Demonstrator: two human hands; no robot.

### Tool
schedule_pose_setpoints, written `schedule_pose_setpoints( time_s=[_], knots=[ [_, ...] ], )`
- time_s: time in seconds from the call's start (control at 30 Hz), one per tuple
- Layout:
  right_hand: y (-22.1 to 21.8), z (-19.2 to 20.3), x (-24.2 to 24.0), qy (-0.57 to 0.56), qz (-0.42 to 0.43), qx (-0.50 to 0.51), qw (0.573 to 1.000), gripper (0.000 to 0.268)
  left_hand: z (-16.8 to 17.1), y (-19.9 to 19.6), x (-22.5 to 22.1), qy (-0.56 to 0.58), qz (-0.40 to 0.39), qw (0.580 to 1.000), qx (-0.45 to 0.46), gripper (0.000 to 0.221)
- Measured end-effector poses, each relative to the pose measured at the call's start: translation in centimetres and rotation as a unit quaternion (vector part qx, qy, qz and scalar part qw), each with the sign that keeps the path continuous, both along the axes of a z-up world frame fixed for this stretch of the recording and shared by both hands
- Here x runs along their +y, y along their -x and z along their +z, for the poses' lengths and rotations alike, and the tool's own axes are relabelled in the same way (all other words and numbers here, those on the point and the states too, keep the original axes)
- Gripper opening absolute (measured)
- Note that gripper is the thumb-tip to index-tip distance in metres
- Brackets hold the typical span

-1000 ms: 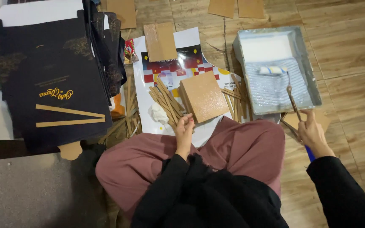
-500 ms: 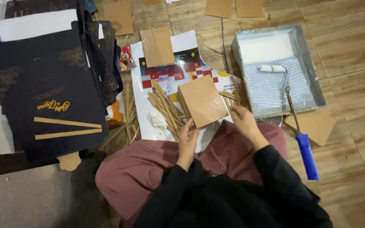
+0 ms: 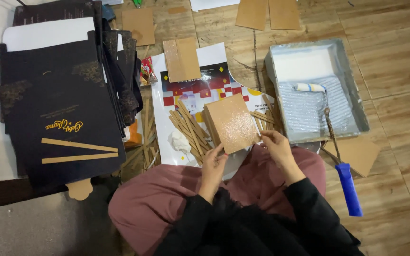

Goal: Applying glue to small cardboard pieces using a paint roller in a production setting.

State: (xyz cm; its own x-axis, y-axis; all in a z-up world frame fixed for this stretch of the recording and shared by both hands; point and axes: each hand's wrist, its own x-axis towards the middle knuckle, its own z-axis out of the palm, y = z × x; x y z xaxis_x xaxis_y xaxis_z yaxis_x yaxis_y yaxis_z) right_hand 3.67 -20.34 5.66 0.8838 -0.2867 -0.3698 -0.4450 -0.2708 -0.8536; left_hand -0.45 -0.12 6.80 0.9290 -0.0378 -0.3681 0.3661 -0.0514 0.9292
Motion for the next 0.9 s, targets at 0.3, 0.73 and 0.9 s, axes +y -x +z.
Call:
schedule_pose_setpoints(
  time_s=[0.3, 0.73, 0.9],
  knots=[
    [1.2, -2.6, -2.1, -0.164, -0.064, 0.046, 0.983, 0.026, -0.1, -0.1, 0.3, 0.0, 0.05, 0.998, 0.022, 0.038],
    [1.5, 1.5, -0.1, -0.252, -0.096, -0.016, 0.963, 0.028, -1.9, 0.6, 1.7, 0.116, 0.103, 0.987, 0.048, 0.038],
    [-6.3, 9.7, 3.0, -0.145, -0.044, -0.104, 0.983, 0.027, -1.8, 0.7, 3.7, 0.086, 0.121, 0.988, 0.029, 0.043]
  ],
)
